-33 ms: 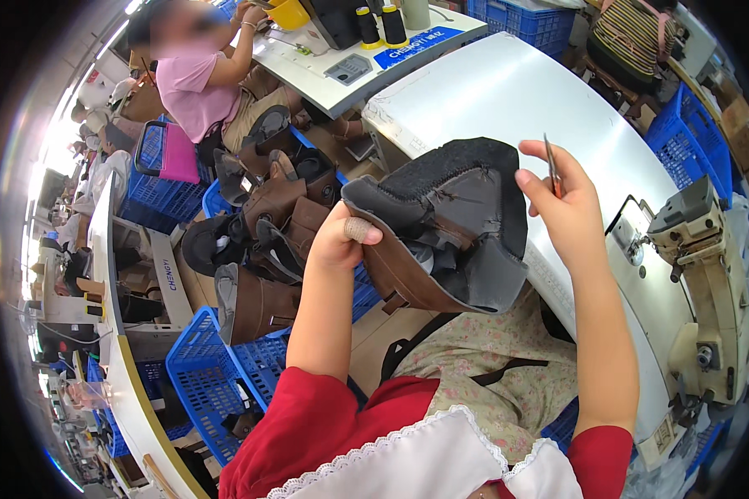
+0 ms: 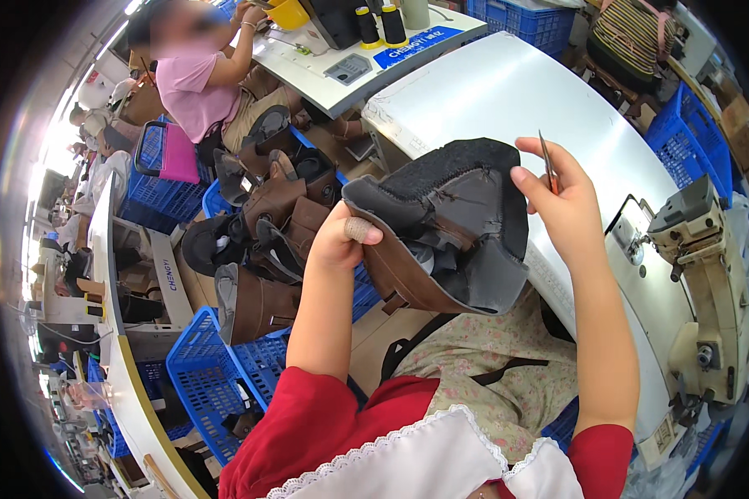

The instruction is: Sew and stitch components of a leather boot upper using a sewing machine.

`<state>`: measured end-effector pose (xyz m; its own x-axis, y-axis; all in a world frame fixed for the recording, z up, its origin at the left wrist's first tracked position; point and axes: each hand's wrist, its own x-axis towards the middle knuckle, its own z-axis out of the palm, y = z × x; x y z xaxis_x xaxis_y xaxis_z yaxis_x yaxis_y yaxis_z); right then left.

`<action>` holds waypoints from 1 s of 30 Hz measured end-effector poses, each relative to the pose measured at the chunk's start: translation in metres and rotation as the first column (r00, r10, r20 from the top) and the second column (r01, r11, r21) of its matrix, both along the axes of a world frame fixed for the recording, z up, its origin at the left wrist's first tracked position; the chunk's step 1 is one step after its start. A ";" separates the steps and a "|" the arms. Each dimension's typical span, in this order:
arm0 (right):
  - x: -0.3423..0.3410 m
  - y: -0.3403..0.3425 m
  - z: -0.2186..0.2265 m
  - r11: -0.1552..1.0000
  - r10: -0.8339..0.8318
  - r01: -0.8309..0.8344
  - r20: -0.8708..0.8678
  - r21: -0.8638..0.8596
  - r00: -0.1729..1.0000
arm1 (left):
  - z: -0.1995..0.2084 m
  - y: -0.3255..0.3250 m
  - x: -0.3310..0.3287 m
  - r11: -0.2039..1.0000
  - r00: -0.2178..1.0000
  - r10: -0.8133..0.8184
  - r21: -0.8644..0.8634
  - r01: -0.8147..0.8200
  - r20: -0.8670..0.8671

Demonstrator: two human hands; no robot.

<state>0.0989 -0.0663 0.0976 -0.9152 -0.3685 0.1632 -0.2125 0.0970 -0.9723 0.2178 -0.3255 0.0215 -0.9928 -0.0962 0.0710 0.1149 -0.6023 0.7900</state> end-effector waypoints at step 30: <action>0.000 -0.010 -0.020 0.996 -0.020 0.030 0.117 -0.085 0.993 | -0.001 0.012 -0.006 0.996 0.993 -0.069 -0.044 0.074 0.094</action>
<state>0.0986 -0.0763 0.0777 -0.9385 -0.3342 0.0863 -0.0969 0.0152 -0.9952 0.2121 -0.3134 0.0202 -0.9996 -0.0234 -0.0182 -0.0017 -0.5684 0.8227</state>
